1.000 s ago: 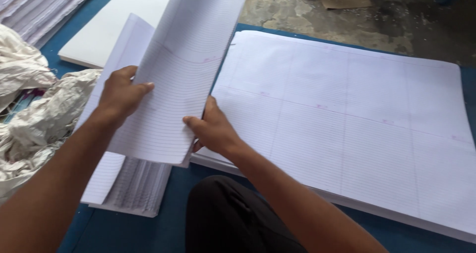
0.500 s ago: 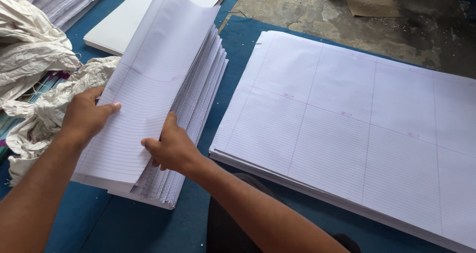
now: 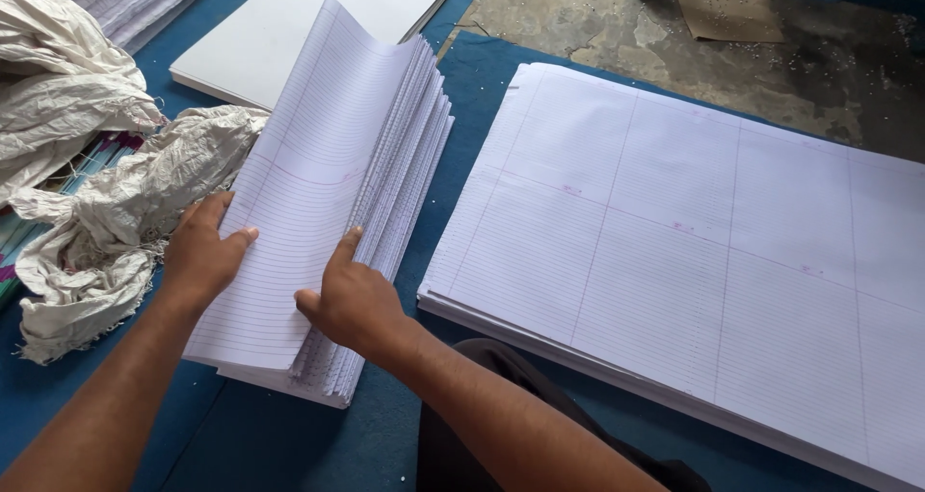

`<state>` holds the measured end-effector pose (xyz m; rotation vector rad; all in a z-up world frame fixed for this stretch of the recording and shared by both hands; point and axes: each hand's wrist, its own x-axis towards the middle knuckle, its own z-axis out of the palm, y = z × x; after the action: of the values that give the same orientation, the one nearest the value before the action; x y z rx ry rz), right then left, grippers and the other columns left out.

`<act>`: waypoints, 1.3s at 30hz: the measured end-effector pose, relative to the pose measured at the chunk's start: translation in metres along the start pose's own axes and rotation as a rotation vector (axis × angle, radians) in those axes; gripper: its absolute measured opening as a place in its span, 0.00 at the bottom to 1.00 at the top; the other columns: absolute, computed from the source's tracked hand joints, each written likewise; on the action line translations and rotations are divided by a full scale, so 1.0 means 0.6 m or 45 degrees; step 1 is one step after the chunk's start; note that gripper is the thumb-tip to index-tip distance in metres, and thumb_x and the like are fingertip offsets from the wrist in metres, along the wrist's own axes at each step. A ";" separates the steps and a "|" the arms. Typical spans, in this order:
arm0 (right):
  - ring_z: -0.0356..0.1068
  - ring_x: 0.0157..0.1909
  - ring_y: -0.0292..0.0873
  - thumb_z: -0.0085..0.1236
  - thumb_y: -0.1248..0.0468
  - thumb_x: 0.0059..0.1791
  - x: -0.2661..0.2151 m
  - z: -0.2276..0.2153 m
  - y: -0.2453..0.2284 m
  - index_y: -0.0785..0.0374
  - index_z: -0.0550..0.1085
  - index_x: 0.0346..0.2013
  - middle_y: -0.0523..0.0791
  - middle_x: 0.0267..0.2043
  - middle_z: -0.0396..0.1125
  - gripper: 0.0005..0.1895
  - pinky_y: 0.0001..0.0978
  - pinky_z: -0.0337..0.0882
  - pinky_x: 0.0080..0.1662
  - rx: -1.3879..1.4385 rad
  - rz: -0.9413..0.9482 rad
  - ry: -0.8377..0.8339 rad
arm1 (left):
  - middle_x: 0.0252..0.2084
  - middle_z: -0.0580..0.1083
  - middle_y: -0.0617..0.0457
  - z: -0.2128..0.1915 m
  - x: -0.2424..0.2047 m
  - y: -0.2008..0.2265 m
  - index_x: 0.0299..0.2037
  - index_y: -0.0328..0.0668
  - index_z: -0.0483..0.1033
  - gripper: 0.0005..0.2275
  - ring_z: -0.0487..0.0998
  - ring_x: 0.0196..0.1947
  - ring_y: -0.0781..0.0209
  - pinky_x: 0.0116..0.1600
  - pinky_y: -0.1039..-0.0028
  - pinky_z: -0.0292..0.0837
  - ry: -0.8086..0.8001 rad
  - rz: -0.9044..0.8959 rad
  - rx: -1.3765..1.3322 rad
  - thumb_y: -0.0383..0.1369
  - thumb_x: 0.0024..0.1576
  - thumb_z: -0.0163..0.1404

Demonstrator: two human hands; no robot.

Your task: The person folds large lined sheets in half and presses the crease with a small wooden block. They repeat this process for multiple sheets, stacking the folded sheets to the left.

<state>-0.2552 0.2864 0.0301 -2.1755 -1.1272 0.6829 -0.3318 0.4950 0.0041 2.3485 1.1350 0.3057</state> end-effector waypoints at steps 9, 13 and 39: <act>0.72 0.17 0.47 0.43 0.50 0.51 -0.001 0.009 -0.009 0.92 0.28 0.66 0.53 0.21 0.70 0.54 0.36 0.69 0.17 -0.063 0.064 -0.082 | 0.71 0.63 0.38 -0.005 0.011 -0.015 0.74 0.46 0.55 0.33 0.67 0.67 0.43 0.69 0.59 0.62 -0.070 0.019 -0.033 0.33 0.56 0.52; 0.77 0.26 0.53 0.39 0.41 0.52 0.004 0.017 0.009 0.92 0.25 0.66 0.59 0.27 0.72 0.59 0.38 0.77 0.24 -0.052 0.015 -0.127 | 0.71 0.61 0.35 -0.002 0.018 -0.010 0.74 0.40 0.53 0.34 0.63 0.69 0.40 0.70 0.56 0.59 -0.043 0.077 0.060 0.32 0.56 0.53; 0.67 0.52 0.50 0.57 0.54 0.50 -0.215 -0.277 0.404 0.65 0.75 0.49 0.53 0.50 0.68 0.20 0.46 0.70 0.54 -0.726 0.350 0.095 | 0.57 0.72 0.45 0.289 -0.153 0.534 0.52 0.45 0.78 0.17 0.71 0.58 0.49 0.61 0.58 0.71 -0.586 0.908 0.267 0.37 0.53 0.59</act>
<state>-0.0789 0.0204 -0.0019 -2.8503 -1.0871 0.4151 -0.1050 0.1964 0.0307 2.7399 0.0970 -0.1261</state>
